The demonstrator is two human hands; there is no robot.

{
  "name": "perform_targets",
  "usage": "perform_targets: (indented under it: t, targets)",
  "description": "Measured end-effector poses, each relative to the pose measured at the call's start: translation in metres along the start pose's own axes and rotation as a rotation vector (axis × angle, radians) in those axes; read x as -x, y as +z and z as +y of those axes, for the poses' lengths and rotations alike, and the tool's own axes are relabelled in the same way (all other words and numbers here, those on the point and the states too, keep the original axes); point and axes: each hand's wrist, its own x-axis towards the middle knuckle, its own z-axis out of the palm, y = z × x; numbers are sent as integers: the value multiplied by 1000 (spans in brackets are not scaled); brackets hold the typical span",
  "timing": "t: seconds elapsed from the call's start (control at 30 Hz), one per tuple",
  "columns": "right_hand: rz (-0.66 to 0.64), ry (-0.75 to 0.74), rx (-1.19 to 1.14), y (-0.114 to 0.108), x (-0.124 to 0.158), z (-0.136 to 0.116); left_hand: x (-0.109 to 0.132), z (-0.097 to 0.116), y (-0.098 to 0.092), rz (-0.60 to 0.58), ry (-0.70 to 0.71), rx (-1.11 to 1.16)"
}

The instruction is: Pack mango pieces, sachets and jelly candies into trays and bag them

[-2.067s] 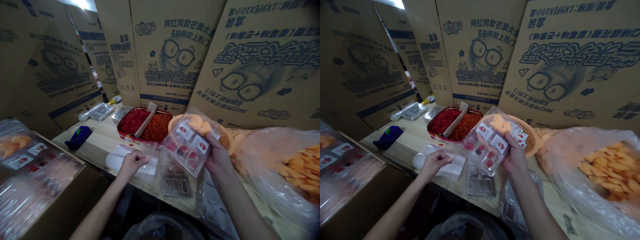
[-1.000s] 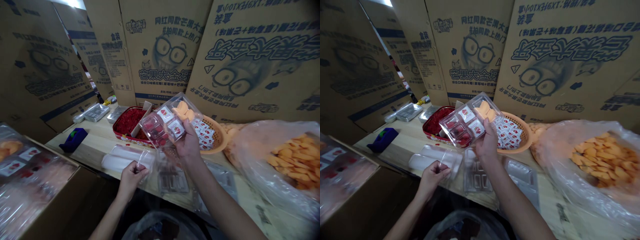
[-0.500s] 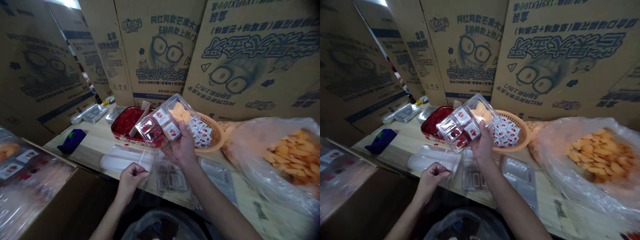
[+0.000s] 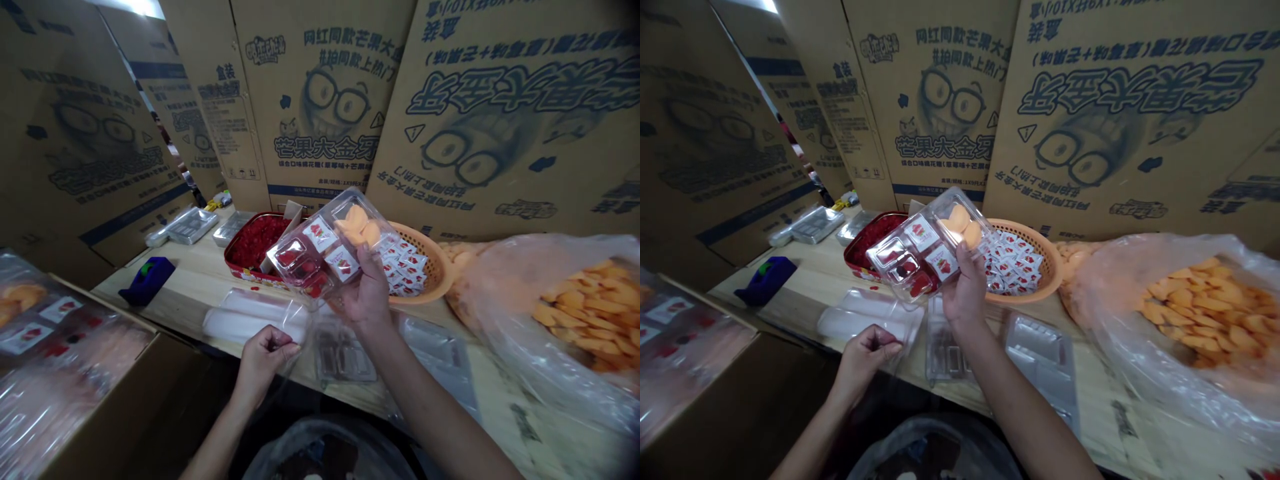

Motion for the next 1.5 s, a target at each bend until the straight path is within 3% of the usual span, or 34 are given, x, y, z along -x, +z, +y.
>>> perform_targets:
  t: [0.23, 0.53, 0.83, 1.1, 1.4, 1.5]
  targets:
    - [49, -38, 11, -9, -2, 5, 1, 2, -3, -45, -70, 109]
    - [-134, 80, 54, -15, 1, 2, -1, 6, -6, 14, -129, 290]
    - [-162, 223, 126, -23, -4, -9, -3, 7, -9, 24, -125, 336]
    - [-171, 212, 123, -26, -8, -10, -5, 12, -15, 77, -68, 328]
    - [-234, 295, 194, -21, 1, 5, -9, 34, -29, -174, -125, 243]
    - [-258, 324, 200, -18, 4, 9, -16, 40, -31, -210, -175, 310]
